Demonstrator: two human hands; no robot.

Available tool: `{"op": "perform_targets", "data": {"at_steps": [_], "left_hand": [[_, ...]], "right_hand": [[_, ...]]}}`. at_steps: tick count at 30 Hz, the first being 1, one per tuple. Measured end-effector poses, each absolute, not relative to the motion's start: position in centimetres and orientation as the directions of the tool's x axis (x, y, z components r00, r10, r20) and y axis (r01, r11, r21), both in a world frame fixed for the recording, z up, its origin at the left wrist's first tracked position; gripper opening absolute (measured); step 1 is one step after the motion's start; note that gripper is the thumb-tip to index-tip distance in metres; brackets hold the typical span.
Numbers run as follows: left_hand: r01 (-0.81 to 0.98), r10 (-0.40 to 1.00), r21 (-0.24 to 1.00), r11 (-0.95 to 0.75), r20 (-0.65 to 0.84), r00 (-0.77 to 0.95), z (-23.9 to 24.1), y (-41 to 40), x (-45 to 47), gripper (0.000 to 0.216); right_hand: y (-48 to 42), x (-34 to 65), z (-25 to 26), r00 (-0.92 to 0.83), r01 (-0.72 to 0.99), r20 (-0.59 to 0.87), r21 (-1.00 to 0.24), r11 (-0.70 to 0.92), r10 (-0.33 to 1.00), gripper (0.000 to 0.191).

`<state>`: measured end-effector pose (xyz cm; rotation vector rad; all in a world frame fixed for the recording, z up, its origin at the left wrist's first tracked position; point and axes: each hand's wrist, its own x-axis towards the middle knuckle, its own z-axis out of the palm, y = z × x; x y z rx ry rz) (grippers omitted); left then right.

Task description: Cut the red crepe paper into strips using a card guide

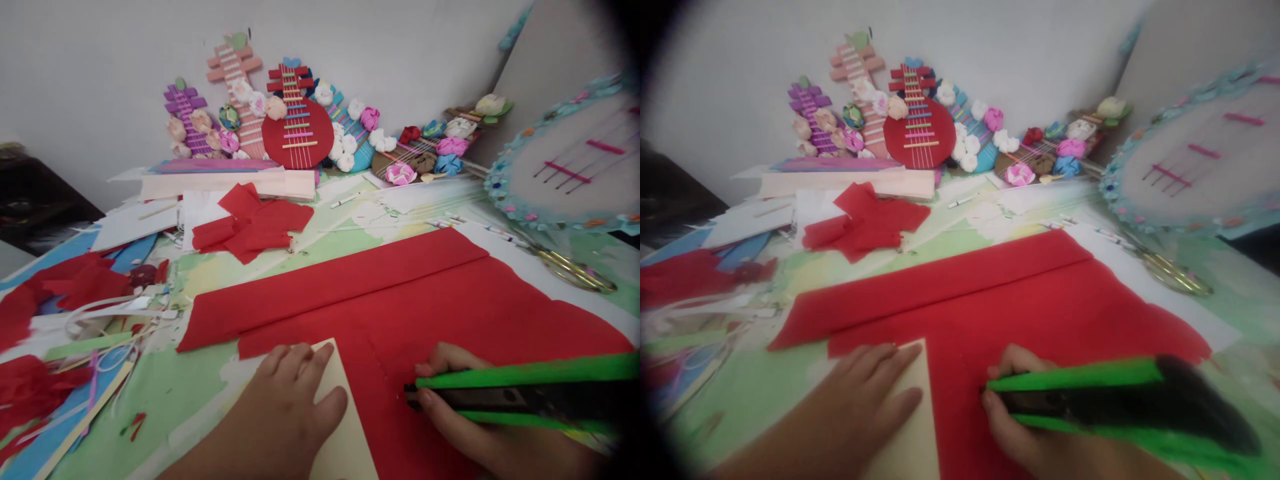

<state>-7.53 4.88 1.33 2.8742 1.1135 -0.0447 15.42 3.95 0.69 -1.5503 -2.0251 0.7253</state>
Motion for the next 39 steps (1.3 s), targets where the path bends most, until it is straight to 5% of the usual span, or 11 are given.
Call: {"op": "perform_targets", "data": {"at_steps": [6, 12, 25, 31, 39], "left_hand": [[0.768, 0.758, -0.084, -0.634, 0.127, 0.64, 1.5, 3.9, -8.9, 0.045], [0.597, 0.489, -0.193, -0.779, 0.41, 0.77, -1.1, 2.5, -5.5, 0.02], [0.605, 0.578, -0.01, -0.796, 0.282, 0.766, -0.7, 1.6, -8.4, 0.026], [0.611, 0.494, -0.088, -0.787, 0.503, 0.709, 0.1, 2.3, -4.5, 0.016], [0.47, 0.407, -0.094, -0.878, 0.373, 0.834, -0.4, 3.4, -4.0, 0.017]], "right_hand": [[3.8, 15.2, 0.4, -0.276, 0.752, 0.083, -0.602, 0.269, 0.958, 0.004], [3.7, 14.8, 0.5, -0.245, 0.737, 0.21, -0.594, 0.322, 0.947, 0.008], [3.6, 14.9, 0.1, -0.242, 0.706, 0.109, -0.662, 0.252, 0.964, 0.004], [3.5, 15.0, 0.9, -0.264, 0.707, 0.145, -0.643, 0.294, 0.953, 0.006], [3.5, 14.9, -0.4, -0.269, 0.795, 0.145, -0.524, 0.305, 0.952, 0.005]]}}
